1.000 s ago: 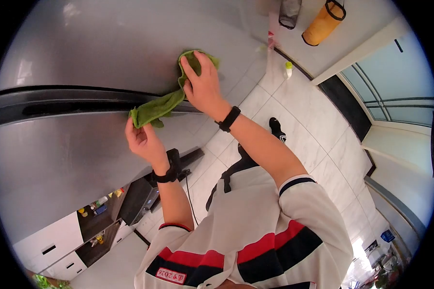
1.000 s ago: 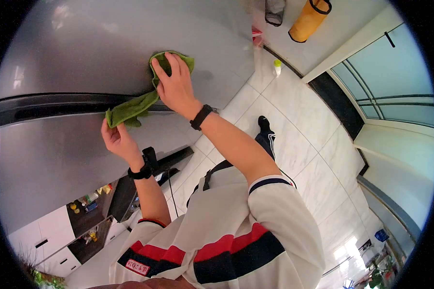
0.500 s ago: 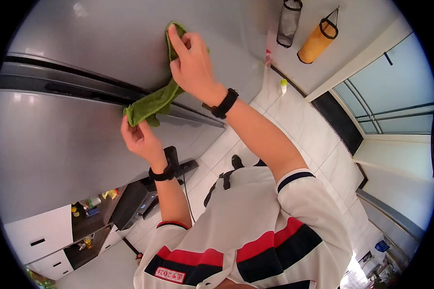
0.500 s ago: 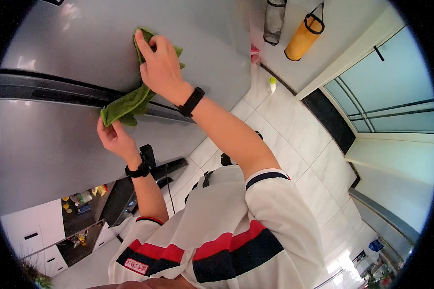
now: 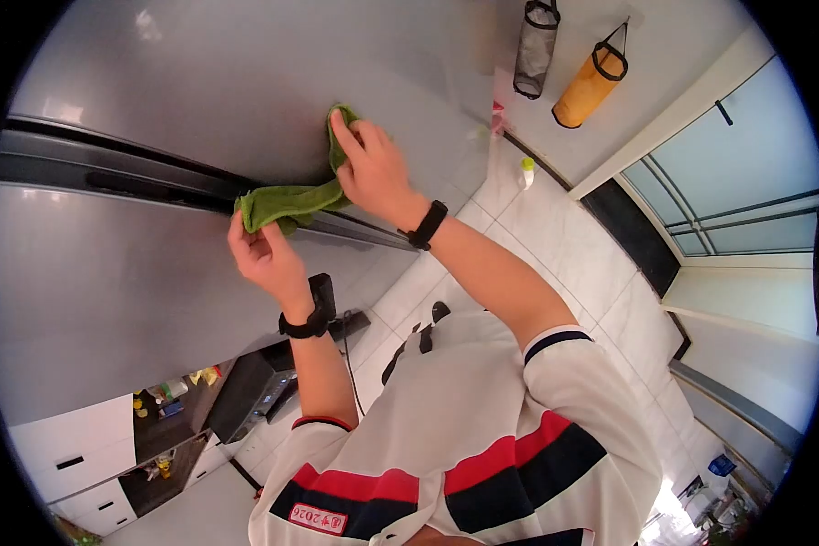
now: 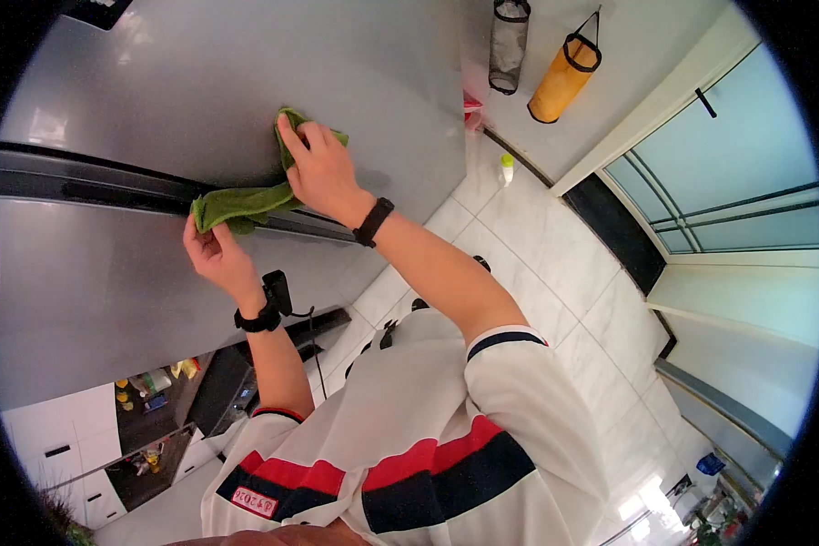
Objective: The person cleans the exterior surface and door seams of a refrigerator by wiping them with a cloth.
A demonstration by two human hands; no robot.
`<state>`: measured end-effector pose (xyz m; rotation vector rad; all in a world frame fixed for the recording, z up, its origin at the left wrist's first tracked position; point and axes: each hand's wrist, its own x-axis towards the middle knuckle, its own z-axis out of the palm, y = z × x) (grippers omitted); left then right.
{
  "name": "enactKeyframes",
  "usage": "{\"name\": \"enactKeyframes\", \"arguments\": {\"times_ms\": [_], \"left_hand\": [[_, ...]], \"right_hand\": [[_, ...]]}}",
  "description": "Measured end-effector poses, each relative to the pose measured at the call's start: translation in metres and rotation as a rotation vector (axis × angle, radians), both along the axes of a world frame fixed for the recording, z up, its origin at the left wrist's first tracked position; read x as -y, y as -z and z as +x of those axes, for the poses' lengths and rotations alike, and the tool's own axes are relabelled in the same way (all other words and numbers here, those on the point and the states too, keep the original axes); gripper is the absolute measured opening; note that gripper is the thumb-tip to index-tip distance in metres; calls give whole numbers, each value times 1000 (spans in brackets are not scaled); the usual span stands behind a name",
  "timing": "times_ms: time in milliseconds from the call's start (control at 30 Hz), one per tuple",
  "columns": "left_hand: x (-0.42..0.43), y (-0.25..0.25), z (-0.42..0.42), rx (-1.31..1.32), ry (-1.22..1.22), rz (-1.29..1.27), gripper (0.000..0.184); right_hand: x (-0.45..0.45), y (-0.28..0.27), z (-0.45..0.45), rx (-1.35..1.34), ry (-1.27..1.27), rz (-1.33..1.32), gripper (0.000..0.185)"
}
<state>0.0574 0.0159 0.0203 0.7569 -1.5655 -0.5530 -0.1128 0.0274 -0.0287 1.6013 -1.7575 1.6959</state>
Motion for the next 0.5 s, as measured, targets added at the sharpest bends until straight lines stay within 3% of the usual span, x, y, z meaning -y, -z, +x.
{"name": "enactKeyframes", "arguments": {"times_ms": [333, 500], "left_hand": [[2, -12, 5, -31, -26, 3, 32], [13, -5, 24, 80, -97, -125, 28]], "right_hand": [[24, -60, -1, 40, -16, -151, 75], [30, -54, 8, 42, -38, -207, 70]]}}
